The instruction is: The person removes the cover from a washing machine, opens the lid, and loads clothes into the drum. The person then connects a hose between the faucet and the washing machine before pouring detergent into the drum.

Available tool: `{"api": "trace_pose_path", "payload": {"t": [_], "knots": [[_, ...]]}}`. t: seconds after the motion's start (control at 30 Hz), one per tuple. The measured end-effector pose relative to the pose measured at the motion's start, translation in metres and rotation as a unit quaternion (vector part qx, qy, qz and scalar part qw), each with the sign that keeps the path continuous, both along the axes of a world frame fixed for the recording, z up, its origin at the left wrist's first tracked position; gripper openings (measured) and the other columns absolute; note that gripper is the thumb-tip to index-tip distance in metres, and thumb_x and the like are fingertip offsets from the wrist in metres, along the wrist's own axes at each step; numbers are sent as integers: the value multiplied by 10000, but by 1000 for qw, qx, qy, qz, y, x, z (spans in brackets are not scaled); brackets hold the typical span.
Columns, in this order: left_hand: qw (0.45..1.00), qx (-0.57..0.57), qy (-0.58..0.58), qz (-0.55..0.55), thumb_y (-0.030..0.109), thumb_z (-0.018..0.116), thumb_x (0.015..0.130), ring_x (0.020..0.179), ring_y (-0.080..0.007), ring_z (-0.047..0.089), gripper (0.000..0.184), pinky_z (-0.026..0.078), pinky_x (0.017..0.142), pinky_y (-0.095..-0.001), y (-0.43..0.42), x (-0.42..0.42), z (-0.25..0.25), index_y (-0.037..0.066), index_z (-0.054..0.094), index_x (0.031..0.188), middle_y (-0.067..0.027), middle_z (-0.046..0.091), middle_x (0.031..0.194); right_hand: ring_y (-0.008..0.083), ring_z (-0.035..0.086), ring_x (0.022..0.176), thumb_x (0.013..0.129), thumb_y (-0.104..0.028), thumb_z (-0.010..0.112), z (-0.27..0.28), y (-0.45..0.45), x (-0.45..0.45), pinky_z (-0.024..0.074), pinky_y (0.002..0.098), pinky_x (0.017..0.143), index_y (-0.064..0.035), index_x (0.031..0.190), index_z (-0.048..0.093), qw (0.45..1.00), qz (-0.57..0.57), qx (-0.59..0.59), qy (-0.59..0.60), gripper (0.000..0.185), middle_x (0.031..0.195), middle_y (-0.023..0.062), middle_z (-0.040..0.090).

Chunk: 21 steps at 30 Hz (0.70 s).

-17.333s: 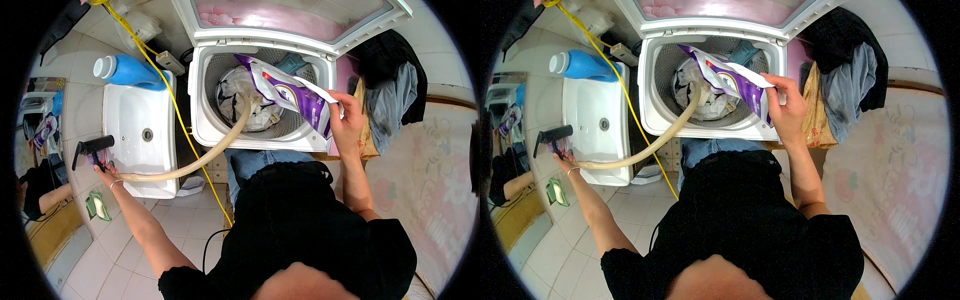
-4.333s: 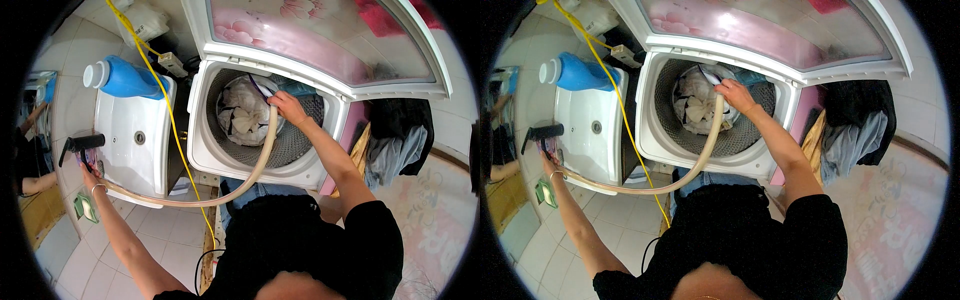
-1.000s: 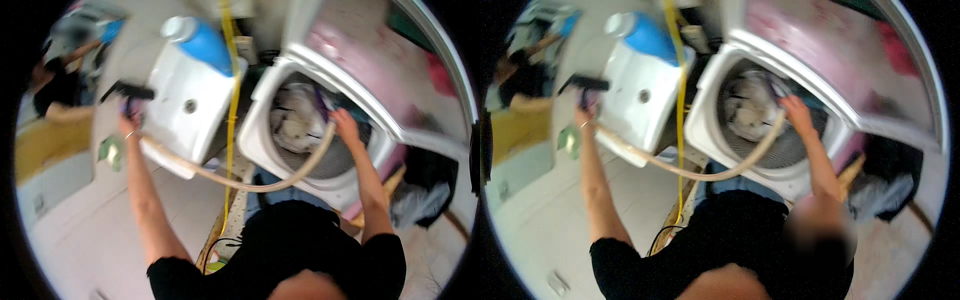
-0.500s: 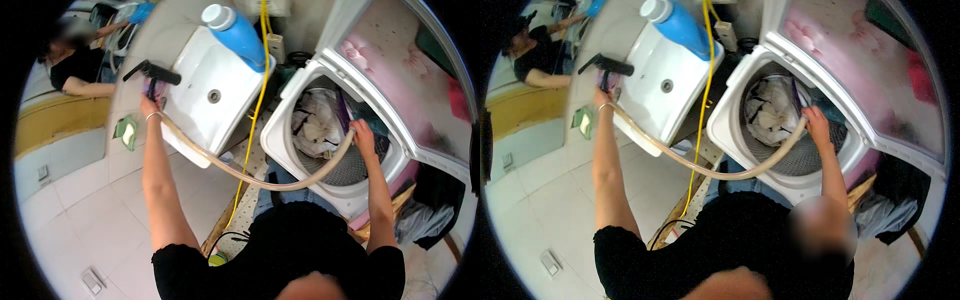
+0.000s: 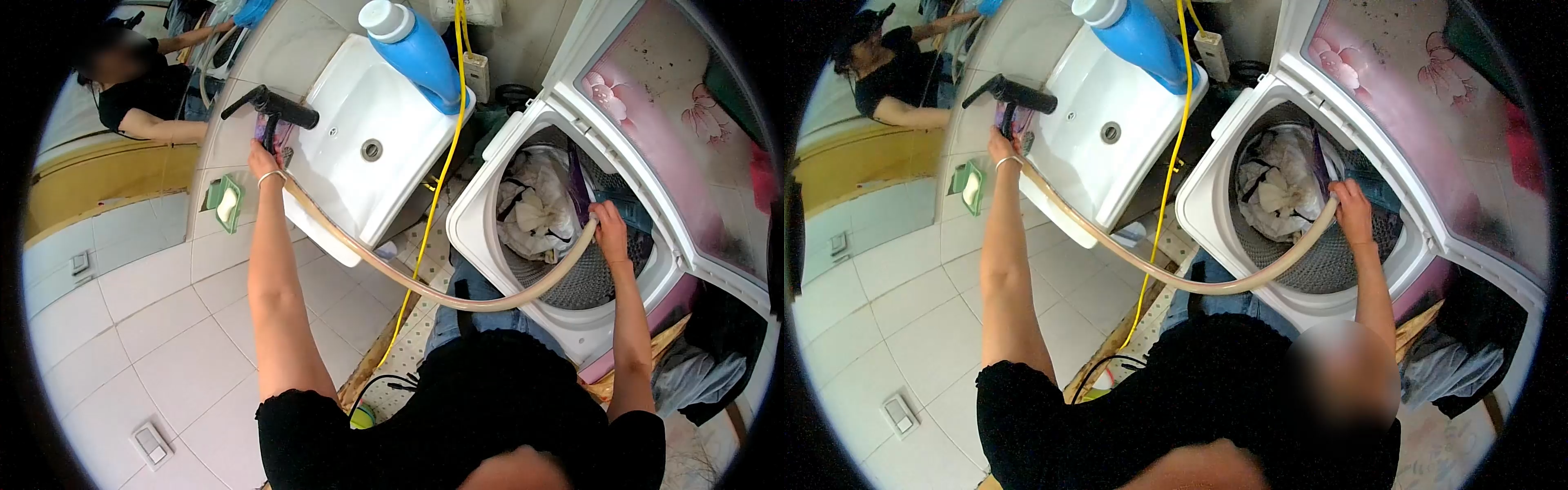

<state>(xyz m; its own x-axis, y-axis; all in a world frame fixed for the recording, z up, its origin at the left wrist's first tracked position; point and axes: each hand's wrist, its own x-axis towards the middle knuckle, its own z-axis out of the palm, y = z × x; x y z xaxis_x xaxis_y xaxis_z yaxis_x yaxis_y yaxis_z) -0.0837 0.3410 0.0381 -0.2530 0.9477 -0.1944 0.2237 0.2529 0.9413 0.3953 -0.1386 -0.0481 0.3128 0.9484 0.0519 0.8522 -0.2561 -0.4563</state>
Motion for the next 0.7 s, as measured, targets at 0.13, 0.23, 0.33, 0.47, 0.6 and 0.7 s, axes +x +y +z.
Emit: {"api": "trace_pose_path", "payload": {"t": [0.13,0.23,0.33,0.47,0.6,0.7], "knots": [[1000,6,11,-14,413,309,946,364,-112,414,514,324,329,-235,-2,0,0,33,605,766,-33,504,515,336,543,863,613,103,588,1,0,-1,461,427,705,-106,946,547,1000,-2,5,6,396,878,103,484],[1000,4,22,-8,412,312,946,374,-114,420,504,334,341,-238,3,-2,-3,31,593,774,-35,507,522,339,544,866,617,95,594,1,-1,0,462,427,708,-107,956,552,1000,-1,6,6,397,886,109,488],[998,-5,62,-1,410,327,944,396,-113,431,475,348,362,-240,21,-26,-12,39,580,789,-36,523,555,341,546,870,638,71,597,-3,-1,-1,462,431,716,-111,980,562,1000,-6,-8,10,389,891,114,496],[999,-8,17,-36,388,401,928,440,-116,465,388,367,383,-239,42,-36,-35,59,572,812,-36,534,596,317,561,921,707,12,581,-4,-9,3,483,404,755,-119,989,581,999,-20,-29,5,311,896,105,529],[1000,-3,11,20,401,425,925,445,-113,454,371,355,382,-227,16,-19,-16,76,563,814,-31,512,580,294,566,895,671,37,613,-7,-7,5,494,380,721,-121,969,550,1000,-1,23,-11,344,882,81,511],[999,-17,-3,31,426,395,934,427,-104,419,401,332,374,-220,15,-17,-15,83,557,807,-28,503,576,288,568,888,667,45,616,-9,-9,6,500,373,703,-128,971,537,1000,-3,25,-10,359,890,73,507]]}}
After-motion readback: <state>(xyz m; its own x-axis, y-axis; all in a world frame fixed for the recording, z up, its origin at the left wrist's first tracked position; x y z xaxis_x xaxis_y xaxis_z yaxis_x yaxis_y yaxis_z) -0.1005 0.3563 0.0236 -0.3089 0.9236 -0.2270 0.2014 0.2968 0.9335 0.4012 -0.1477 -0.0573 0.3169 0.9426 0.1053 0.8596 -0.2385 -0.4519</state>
